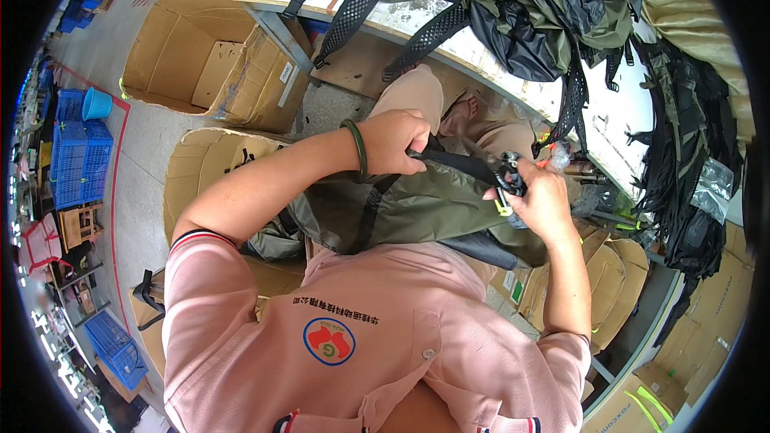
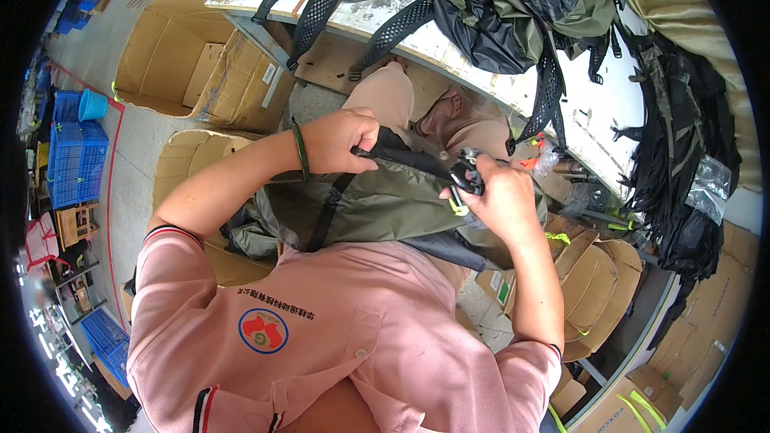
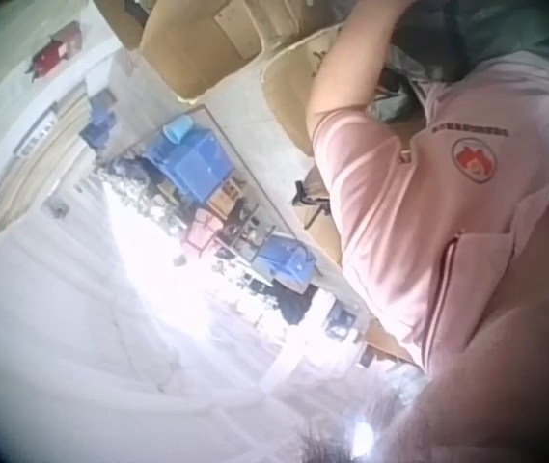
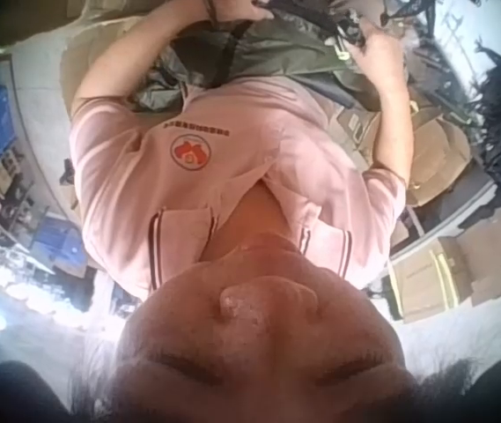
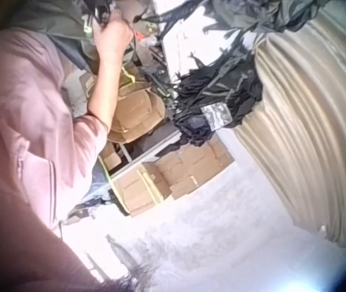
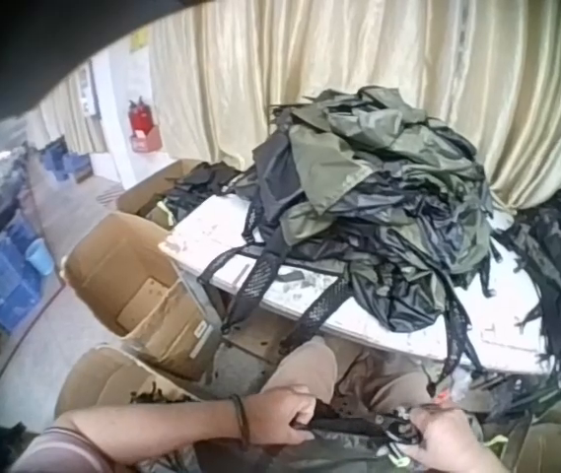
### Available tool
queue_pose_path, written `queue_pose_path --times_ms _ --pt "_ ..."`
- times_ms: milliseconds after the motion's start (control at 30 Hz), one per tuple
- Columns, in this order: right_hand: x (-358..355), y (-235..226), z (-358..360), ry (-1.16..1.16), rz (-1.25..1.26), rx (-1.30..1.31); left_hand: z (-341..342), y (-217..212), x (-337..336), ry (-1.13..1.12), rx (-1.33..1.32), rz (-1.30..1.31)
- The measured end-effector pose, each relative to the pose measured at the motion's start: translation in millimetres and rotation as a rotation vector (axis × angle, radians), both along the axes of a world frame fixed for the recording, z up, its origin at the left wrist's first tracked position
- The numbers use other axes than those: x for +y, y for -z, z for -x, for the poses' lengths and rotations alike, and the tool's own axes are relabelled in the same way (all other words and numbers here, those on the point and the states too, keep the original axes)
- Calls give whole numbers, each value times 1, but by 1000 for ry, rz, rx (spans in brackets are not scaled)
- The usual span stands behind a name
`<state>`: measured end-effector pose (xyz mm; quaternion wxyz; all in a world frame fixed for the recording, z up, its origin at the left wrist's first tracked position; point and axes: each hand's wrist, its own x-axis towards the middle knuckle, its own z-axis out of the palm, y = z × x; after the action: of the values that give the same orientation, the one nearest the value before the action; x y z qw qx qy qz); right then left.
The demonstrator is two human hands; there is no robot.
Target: The person is using scissors to trim excess straps or threads from several green and black backpacks.
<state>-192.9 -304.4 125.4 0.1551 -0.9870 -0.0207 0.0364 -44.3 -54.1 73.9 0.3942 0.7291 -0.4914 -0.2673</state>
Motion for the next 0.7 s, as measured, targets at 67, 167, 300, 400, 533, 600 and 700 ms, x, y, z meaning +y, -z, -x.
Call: queue_pose_path --times_ms 67,167,300,400,533,600,700 --pt "-12 10 13 170 -234 58 -7 1 -1 17 -60 65" --pt "-25 12 39 312 -364 182 -22 -9 0 44 -101 103" --pt "-38 25 78 481 -698 273 -60 -21 -6 -83 -141 -22" --pt "-38 29 95 501 -617 338 -86 -22 -10 -249 -213 -93" --pt "-36 55 114 616 -796 335 -87 -8 -32 -299 -647 208" --pt "-32 64 120 621 -796 321 -53 -14 -46 -202 -656 270" --pt "-27 70 125 520 -578 222 2 -13 -46 200 -474 200"
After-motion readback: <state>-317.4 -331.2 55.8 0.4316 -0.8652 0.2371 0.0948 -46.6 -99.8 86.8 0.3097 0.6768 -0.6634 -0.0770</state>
